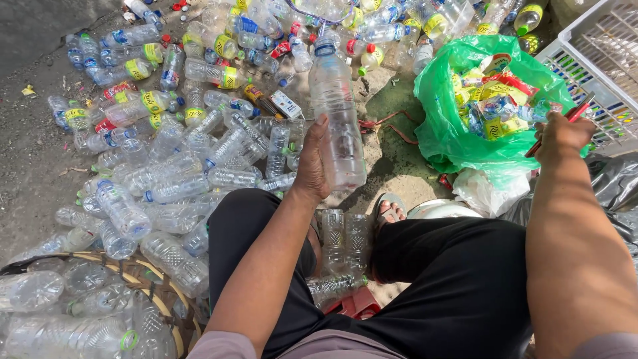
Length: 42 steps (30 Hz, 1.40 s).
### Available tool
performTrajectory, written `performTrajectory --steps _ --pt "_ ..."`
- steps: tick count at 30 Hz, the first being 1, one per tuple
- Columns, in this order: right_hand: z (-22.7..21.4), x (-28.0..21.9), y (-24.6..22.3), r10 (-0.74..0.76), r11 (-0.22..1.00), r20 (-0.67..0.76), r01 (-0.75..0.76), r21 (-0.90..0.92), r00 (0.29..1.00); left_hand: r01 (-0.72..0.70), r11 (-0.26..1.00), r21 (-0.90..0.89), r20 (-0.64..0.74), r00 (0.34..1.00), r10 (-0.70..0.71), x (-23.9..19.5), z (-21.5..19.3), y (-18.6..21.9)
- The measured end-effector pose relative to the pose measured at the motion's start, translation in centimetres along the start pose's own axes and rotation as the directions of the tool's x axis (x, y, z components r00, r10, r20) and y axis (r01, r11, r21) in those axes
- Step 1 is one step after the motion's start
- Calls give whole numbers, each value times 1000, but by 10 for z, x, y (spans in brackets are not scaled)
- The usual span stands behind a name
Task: The person sits on the ground surrounded by plastic bottles and uses a red utility knife to cut and peel off labels from the bottles. After removing the labels, the person places the bottles into a woven basket.
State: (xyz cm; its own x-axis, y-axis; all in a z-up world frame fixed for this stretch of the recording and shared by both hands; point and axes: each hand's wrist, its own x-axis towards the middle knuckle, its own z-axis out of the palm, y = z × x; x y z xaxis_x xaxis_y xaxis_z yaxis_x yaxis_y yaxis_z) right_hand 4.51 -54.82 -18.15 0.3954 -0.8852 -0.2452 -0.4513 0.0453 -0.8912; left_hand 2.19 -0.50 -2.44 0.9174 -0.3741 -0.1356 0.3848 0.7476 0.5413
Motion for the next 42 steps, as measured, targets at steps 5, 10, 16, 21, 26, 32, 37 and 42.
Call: performTrajectory --steps 5,10,16,21,26,32,37,42 --pt "2 12 6 -165 979 -46 158 -129 985 -76 962 262 -29 996 86 -2 4 2" --pt "1 32 14 -186 970 -94 167 -177 978 53 954 294 -135 991 -14 -5 9 4" --pt "0 9 1 -294 947 -1 292 -133 956 359 899 251 -250 921 -298 -6 6 -9" --pt "1 1 -2 -424 900 72 429 -76 903 372 920 122 -21 928 -372 5 -15 -29" --pt "3 -10 -12 -617 760 91 622 -188 782 399 910 109 -52 917 -396 9 -22 -36" --pt "6 -25 -23 -798 580 98 801 -149 595 406 909 90 -86 913 -399 11 -21 -36" --pt "9 -41 -39 -901 379 119 891 -250 417 403 914 51 -85 914 -398 13 -27 -37" --pt "14 -57 -63 -949 184 185 925 -332 255 356 929 105 -96 933 -347 13 -23 -31"
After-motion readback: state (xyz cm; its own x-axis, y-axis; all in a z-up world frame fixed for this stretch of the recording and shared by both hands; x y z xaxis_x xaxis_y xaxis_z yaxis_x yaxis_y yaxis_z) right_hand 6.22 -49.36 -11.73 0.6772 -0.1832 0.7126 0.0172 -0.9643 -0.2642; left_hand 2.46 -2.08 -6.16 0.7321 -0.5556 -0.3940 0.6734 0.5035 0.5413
